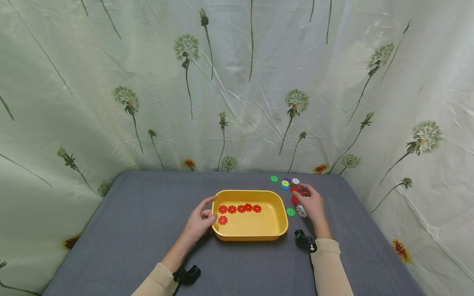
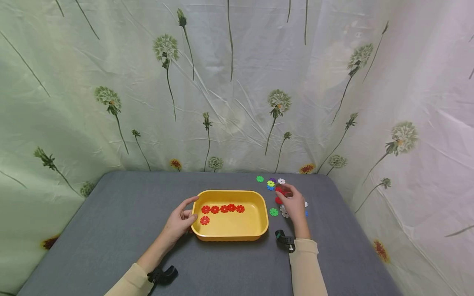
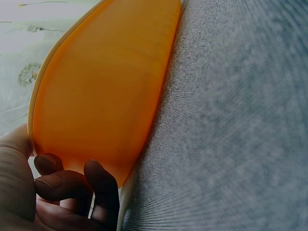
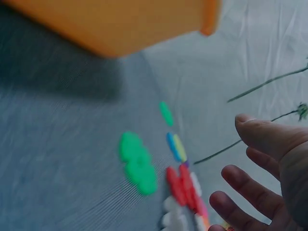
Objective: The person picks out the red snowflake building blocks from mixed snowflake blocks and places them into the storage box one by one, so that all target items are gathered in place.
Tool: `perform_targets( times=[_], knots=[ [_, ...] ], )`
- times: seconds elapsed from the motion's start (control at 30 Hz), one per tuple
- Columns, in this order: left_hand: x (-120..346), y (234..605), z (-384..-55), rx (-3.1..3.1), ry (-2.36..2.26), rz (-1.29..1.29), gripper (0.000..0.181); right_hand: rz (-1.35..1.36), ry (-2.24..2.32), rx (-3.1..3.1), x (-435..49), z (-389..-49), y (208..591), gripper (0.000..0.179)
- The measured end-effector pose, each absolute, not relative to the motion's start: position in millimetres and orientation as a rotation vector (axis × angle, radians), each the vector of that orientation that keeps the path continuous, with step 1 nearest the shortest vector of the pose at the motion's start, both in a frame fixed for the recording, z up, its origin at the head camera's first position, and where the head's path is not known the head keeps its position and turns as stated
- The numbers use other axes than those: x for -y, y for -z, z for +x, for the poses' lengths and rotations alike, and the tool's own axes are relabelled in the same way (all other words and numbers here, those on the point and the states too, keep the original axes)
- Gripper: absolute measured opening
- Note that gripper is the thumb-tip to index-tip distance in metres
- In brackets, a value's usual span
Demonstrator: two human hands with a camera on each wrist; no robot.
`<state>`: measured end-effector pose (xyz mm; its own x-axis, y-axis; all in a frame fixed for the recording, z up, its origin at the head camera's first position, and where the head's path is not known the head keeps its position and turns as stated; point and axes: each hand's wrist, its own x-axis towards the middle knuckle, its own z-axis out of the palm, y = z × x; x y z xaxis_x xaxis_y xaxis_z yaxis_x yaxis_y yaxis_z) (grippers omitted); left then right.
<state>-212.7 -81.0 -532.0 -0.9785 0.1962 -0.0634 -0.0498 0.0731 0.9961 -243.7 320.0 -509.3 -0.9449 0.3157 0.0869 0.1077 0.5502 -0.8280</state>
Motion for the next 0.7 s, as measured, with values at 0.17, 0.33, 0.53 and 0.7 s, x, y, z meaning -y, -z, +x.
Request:
perform_targets(
  times=[0.17,0.33,0.53,0.7],
  knots=[
    [80.6,532.1,-212.8,-2.161,-2.019,0.141,0.063,-0.343,-1.314,2.578,-323.6,-245.1,523.5,0.05],
    [80.5,531.6,-212.9,-2.163,-2.015,0.134,0.062,-0.336,-1.255,2.601,-325.0,-245.7,531.2,0.051],
    [80.8,532.6,-212.9,-2.162,-2.017,0.133,0.062,-0.335,-1.187,2.648,-325.5,-246.5,536.7,0.052],
    [81.5,533.7,-212.7,-2.155,-2.022,0.142,0.062,-0.312,-1.084,2.689,-325.2,-246.5,537.0,0.05]
  ],
)
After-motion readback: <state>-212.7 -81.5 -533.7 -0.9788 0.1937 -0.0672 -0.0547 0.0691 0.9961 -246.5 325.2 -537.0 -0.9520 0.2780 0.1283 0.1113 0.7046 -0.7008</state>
